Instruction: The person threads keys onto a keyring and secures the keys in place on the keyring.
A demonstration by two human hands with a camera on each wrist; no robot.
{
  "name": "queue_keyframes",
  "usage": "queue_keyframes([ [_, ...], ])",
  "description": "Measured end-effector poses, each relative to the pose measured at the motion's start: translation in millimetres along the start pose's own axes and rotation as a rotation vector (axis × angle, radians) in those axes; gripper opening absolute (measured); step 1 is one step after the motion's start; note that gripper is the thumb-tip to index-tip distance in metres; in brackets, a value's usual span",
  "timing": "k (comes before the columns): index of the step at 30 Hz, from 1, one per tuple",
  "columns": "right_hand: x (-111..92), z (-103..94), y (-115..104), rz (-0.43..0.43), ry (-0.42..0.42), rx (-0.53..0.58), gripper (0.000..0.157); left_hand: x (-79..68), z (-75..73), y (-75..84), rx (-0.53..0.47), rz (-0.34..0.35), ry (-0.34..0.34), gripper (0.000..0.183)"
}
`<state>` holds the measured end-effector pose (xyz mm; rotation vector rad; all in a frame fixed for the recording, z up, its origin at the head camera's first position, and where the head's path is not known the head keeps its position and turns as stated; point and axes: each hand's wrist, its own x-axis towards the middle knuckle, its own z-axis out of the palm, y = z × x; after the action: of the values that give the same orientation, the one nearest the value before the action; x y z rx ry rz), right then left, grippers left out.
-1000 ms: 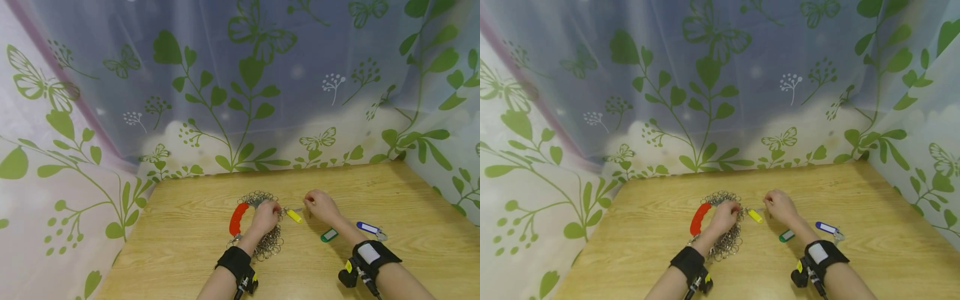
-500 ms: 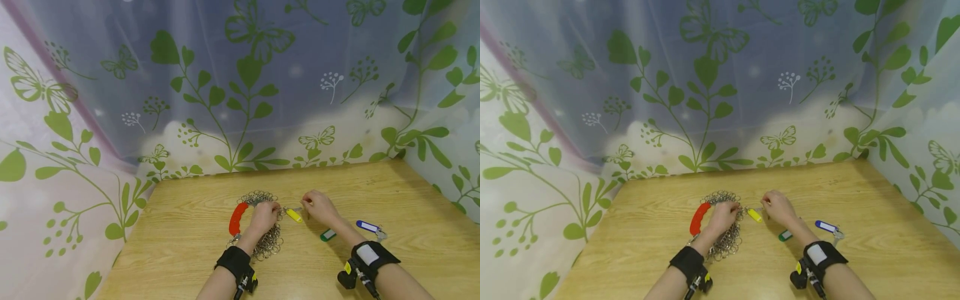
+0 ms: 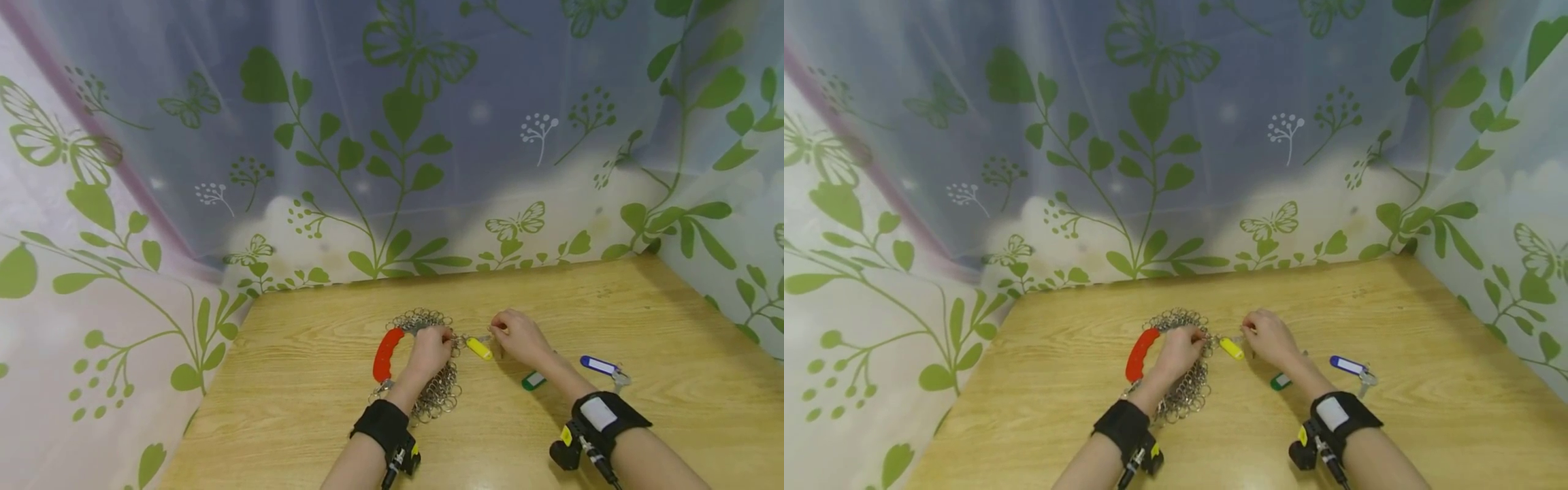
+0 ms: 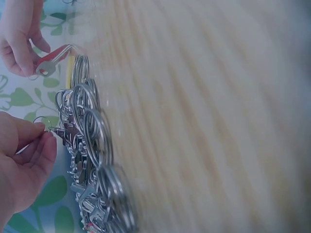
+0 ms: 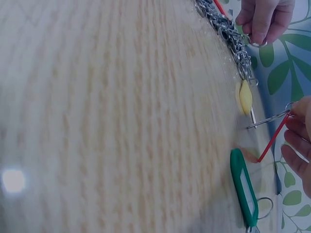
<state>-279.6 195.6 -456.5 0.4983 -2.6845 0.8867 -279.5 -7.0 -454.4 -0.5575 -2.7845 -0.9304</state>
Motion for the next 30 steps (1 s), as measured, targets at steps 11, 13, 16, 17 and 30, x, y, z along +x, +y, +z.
queue_keyframes([
  [11,-0.6,0.7,-10.0,0.0,-0.022,0.018,0.007,-1.6,-4.7,2.8,0.21,-0.036,0.075,0.015],
  [13,-0.4,0.9,-9.8,-0.002,-0.022,0.015,0.006,-2.1,-5.7,2.6,0.204,-0.033,0.089,0.013],
  [16,0.0,1.1,-9.4,-0.001,-0.022,0.01,0.006,-2.6,-6.8,2.0,0.163,-0.043,0.087,0.011],
  [17,0.4,1.0,-9.4,-0.001,-0.021,0.008,0.006,-2.7,-7.3,1.8,0.144,-0.05,0.084,0.01],
  [30,0.4,1.7,-12.5,0.008,-0.023,0.005,0.006,-1.6,-10.7,1.0,-0.06,-0.132,-0.063,0.012],
])
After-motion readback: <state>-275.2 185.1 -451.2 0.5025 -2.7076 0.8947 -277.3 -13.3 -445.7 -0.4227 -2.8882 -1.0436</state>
